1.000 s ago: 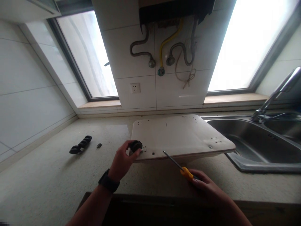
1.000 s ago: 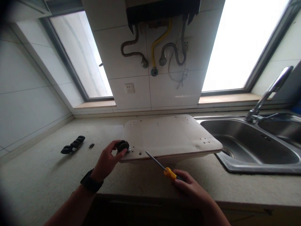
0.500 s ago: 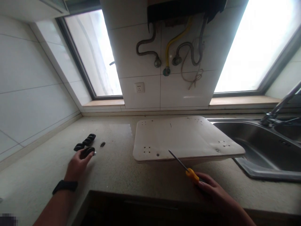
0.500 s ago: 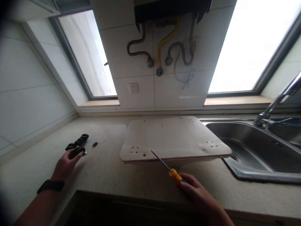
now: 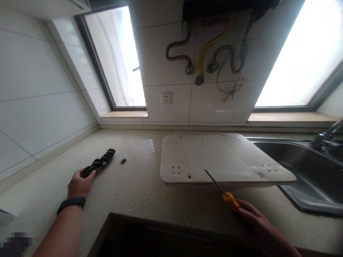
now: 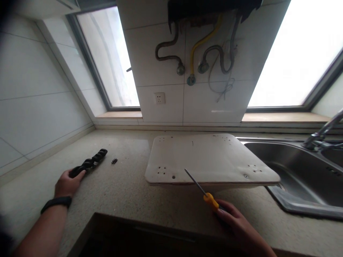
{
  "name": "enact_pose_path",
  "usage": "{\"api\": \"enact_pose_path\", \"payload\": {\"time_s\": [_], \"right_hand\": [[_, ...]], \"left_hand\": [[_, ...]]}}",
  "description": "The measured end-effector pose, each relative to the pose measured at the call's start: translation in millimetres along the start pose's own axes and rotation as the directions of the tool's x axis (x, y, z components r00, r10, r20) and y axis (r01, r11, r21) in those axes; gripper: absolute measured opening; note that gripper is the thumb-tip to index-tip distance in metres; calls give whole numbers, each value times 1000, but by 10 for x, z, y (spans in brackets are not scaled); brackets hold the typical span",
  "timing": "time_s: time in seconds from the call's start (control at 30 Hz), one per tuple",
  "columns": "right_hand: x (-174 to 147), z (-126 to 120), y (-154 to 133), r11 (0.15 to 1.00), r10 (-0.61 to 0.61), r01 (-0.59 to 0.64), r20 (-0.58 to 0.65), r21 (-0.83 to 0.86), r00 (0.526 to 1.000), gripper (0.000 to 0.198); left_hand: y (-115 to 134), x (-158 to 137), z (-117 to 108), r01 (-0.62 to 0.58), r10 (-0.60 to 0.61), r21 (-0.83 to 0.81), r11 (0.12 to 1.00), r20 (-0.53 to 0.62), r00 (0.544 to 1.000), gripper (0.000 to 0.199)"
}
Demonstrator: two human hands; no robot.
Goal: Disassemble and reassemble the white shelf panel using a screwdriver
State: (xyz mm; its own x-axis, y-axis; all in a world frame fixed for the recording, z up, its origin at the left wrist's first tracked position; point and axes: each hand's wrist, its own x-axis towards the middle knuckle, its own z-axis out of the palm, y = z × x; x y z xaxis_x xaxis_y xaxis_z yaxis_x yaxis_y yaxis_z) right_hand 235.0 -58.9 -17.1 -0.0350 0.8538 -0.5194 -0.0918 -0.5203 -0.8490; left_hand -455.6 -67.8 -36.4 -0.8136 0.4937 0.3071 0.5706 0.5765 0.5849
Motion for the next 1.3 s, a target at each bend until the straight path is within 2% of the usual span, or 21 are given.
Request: {"api": "enact_pose_path", "payload": {"time_s": [0.2, 0.43, 0.57, 0.87, 1.0, 1.13, 1.3], "right_hand": [[31, -20, 49, 996, -66, 64, -28, -66, 997, 51], [36, 17, 89, 997, -69, 71, -55, 28, 996, 43], [10, 60, 85, 995, -89, 92, -92, 26, 992, 44], [-2, 36, 90, 995, -95, 95, -66, -5, 993, 49], [-18, 13, 60, 997, -68, 69, -13, 30, 998, 49], [-14, 12, 50, 996, -84, 84, 4, 14, 996, 50], [-85, 47, -29, 995, -94, 95, 12, -38, 995, 48]], "left_hand": [[-44, 78, 57, -18, 18, -19, 1000, -3, 1000, 64], [-57, 64, 63, -61, 62, -28, 998, 17, 998, 65], [-93, 72, 87, -64, 64, -46, 997, 3, 998, 65], [-97, 18, 74, -134, 131, -58, 989, -44, 990, 63], [-75, -38, 57, -154, 153, -1, 988, -76, 985, 60], [-79, -72, 62, -152, 153, 24, 988, -56, 987, 65], [-121, -65, 84, -181, 179, 98, 979, 26, 984, 82]]}}
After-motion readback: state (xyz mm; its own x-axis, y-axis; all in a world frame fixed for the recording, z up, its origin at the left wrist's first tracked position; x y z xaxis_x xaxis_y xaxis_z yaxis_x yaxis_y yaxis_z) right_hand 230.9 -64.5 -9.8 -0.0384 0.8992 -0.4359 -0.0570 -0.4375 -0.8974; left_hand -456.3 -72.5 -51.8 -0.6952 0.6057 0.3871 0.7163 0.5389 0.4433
